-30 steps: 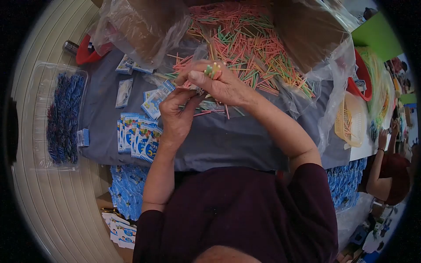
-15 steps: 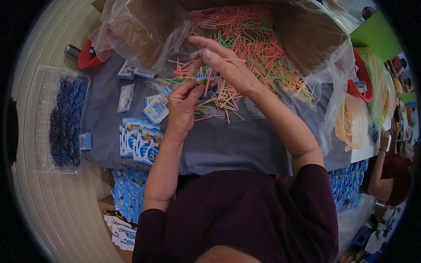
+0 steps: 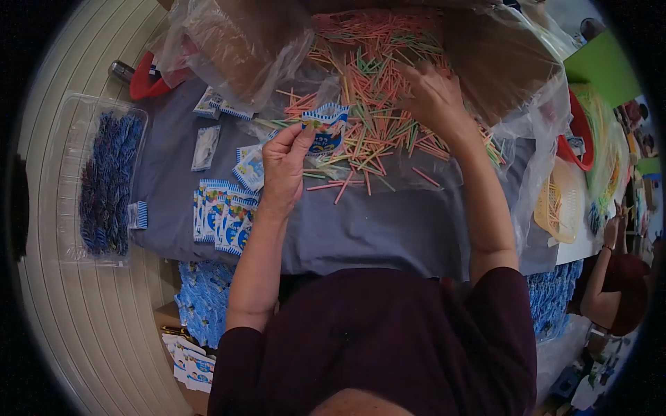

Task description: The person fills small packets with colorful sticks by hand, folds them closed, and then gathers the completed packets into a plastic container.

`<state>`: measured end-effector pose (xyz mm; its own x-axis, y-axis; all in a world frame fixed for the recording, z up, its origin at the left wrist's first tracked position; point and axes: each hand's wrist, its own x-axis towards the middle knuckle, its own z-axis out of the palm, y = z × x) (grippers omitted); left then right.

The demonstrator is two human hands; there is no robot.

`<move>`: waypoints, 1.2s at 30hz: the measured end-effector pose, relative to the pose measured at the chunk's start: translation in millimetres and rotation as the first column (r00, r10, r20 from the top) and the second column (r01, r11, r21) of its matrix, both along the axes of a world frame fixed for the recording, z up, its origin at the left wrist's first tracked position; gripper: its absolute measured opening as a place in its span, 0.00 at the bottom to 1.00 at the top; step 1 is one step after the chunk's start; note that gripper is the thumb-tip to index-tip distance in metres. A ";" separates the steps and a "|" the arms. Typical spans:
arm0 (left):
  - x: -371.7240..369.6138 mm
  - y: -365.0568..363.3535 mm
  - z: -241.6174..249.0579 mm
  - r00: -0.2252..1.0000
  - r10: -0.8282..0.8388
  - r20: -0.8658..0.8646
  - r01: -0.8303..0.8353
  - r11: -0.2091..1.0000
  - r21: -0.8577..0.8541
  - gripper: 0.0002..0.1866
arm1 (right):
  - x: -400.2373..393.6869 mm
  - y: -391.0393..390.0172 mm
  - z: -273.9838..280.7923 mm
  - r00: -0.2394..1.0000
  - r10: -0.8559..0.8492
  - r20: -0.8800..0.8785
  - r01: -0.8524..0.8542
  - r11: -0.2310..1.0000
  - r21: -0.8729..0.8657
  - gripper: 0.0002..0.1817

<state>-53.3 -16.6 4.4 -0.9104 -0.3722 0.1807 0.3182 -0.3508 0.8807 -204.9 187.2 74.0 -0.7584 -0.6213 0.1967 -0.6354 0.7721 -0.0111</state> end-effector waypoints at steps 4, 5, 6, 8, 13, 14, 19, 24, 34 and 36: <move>4.3 6.4 1.9 1.000 -0.011 -0.017 0.010 1.000 -0.021 0.11 | 49.4 -23.8 16.7 0.748 0.570 0.340 -0.200 0.682 -0.703 0.24; 6.5 10.7 7.7 1.000 0.006 -0.014 -0.006 0.999 -0.031 0.11 | 59.0 -32.0 16.7 0.722 0.618 0.310 -0.287 0.675 -0.679 0.21; 9.8 14.8 11.2 1.000 0.023 -0.009 -0.023 0.999 -0.041 0.12 | 63.1 -41.5 11.2 0.760 0.637 0.125 -0.399 0.610 -0.684 0.13; 22.1 16.3 15.6 0.998 -0.024 0.059 0.022 0.999 0.047 0.13 | 60.0 -46.6 6.9 0.775 0.597 0.207 -0.294 0.630 -0.718 0.11; 63.3 -0.9 20.0 0.995 -0.002 0.104 0.011 0.996 -0.086 0.11 | 85.9 -63.4 10.5 0.543 0.827 0.147 -0.429 0.424 -0.798 0.08; 73.8 -4.7 16.6 0.994 -0.002 0.107 0.012 0.996 -0.090 0.11 | 86.8 -60.4 10.1 0.504 0.822 0.264 -0.315 0.459 -0.830 0.09; 121.5 -24.7 18.3 0.900 0.358 -0.249 -0.426 0.598 -0.679 0.12 | 60.0 -30.5 8.9 0.797 0.516 0.314 -0.442 0.853 -0.278 0.10; 135.1 -25.0 17.0 0.892 0.302 -0.337 -0.452 0.605 -0.655 0.16 | 80.5 -19.6 -46.4 0.876 0.464 0.128 -0.467 0.884 -0.011 0.05; 140.2 -25.2 13.8 0.874 0.281 -0.397 -0.486 0.499 -0.717 0.19 | 66.2 -15.0 -23.5 0.936 0.351 0.022 -0.323 0.882 -0.343 0.14; 138.2 -24.1 12.0 0.870 0.290 -0.398 -0.492 0.497 -0.715 0.19 | 83.0 -17.5 -9.5 0.937 0.330 0.111 -0.242 0.847 -0.473 0.15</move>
